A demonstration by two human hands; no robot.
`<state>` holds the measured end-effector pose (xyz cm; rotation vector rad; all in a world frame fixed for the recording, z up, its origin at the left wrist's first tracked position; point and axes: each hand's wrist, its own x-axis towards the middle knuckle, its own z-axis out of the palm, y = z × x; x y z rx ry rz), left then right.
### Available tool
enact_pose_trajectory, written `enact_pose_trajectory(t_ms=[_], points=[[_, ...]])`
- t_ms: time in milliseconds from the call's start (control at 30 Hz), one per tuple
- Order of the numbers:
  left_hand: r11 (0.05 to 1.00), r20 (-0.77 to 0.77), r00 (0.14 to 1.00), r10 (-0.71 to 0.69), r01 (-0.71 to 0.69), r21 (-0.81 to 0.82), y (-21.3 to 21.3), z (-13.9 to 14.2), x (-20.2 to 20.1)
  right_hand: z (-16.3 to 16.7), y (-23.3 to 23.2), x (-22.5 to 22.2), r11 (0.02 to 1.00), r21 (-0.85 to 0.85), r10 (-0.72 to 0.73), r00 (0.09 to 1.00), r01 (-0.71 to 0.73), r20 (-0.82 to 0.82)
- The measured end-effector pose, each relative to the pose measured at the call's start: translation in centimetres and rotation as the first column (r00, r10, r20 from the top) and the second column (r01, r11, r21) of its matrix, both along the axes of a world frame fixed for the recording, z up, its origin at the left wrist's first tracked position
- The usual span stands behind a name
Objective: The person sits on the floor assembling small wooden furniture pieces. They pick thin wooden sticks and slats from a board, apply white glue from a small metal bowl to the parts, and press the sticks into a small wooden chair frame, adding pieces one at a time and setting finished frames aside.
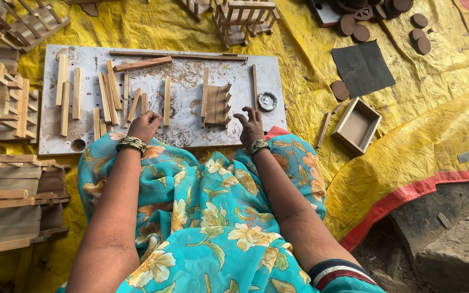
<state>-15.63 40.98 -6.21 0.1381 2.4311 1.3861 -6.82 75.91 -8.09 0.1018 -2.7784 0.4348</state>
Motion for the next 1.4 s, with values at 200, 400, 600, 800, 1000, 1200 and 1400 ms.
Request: enact_pose_trajectory(t_ms=[200, 400, 600, 800, 1000, 1200, 1400], points=[[1.000, -0.023, 1.000, -0.015, 0.014, -0.009, 0.0, -0.1, 0.0, 0.2, -0.1, -0.1, 0.998, -0.023, 0.063, 0.998, -0.063, -0.004], [0.999, -0.088, 0.996, -0.023, 0.020, -0.040, 0.0, 0.2, 0.2, 0.3, -0.1, -0.2, 0.998, -0.058, 0.019, 1.000, -0.018, 0.010], [1.000, -0.057, 0.998, 0.008, -0.008, 0.000, 0.2, 0.3, 0.3, 0.3, -0.4, -0.1, 0.997, 0.077, 0.034, 0.999, -0.031, -0.039], [0.997, -0.166, 0.985, 0.055, -0.044, 0.065, 0.5, 1.2, 0.1, 0.7, 1.1, -1.9, 0.808, -0.589, -0.188, 0.946, -0.003, -0.263], [0.998, -0.248, 0.968, 0.019, -0.033, -0.051, 0.6, 2.5, 0.5, 1.4, 3.6, -1.0, 0.439, -0.825, -0.420, 0.893, 0.357, 0.162], [0.994, -0.283, 0.959, -0.004, -0.028, -0.107, 0.8, 2.7, 0.6, 1.2, 2.5, -1.3, 0.756, -0.637, -0.238, 0.970, 0.149, -0.056], [0.989, -0.294, 0.956, -0.015, -0.029, -0.143, 1.1, 2.9, 1.1, 1.1, 2.3, -0.3, 0.733, -0.610, -0.304, 0.947, 0.301, 0.102]])
